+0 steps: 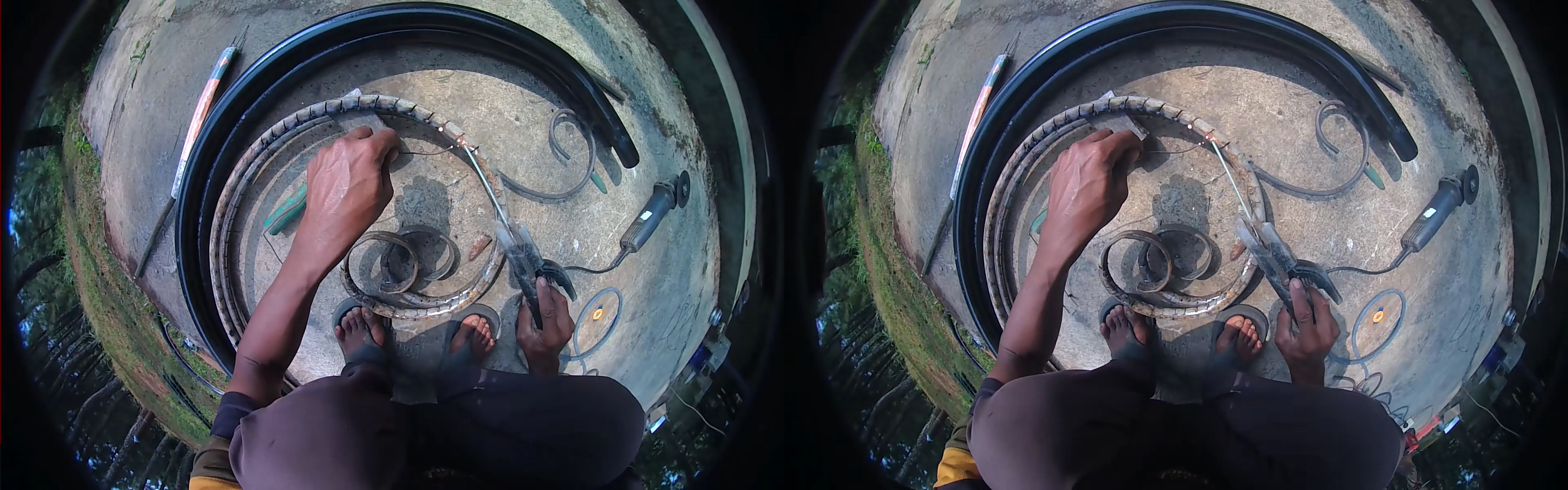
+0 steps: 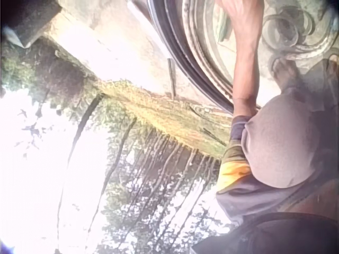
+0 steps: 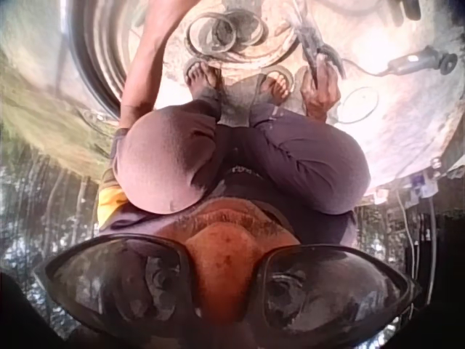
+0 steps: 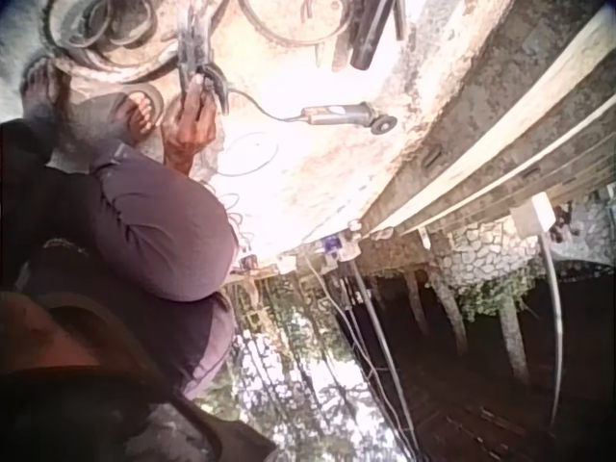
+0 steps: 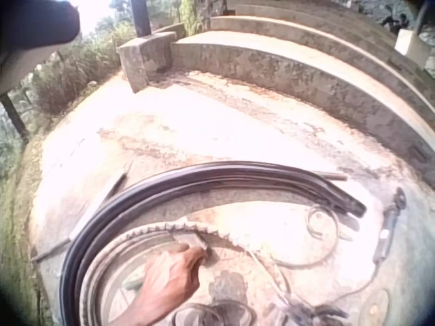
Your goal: The person welds metal rings together using a welding tool, shifts the metal pieces by hand, and grinds them with an angle grinder.
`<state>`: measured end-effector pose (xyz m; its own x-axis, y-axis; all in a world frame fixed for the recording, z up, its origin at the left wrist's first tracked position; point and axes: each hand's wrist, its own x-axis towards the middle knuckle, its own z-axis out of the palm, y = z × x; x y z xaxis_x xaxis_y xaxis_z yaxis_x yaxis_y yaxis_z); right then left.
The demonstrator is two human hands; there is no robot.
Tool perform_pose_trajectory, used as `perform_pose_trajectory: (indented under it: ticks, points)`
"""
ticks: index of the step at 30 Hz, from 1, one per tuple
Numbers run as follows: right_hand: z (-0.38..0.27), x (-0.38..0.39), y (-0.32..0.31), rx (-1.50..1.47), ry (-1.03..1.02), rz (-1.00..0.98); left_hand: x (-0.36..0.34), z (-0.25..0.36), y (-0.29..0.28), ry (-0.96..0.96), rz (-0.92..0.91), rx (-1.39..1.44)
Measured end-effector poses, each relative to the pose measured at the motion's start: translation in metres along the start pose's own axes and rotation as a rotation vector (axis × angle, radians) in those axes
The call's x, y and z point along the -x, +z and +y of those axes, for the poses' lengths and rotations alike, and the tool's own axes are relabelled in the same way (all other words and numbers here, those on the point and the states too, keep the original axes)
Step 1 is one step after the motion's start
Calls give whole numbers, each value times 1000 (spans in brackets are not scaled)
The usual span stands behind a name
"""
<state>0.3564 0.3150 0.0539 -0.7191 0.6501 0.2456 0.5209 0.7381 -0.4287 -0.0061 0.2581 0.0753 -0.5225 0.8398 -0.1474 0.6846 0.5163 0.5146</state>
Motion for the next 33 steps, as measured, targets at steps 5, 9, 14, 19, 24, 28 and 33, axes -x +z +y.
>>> perform_pose_trajectory:
  ticks: [5,9,14,19,24,28,33]
  points:
    - [-1,0,0,1,3,-3,-6,4,6,-3,-2,0]
    - [-1,-3,0,-10,-2,3,-8,4,8,5,24,-8]
    - [0,-4,1,-3,5,-6,-8,5,10,-8,25,-13]
    - [2,-4,5,-12,8,-12,-9,5,10,-9,33,-11]
    - [1,-5,5,-11,11,-20,-10,4,11,-2,38,-4]
    - [1,-5,5,-4,20,-27,-10,4,10,-5,35,-22]
    - [0,-5,6,-12,26,-29,-11,7,10,-36,26,-20]
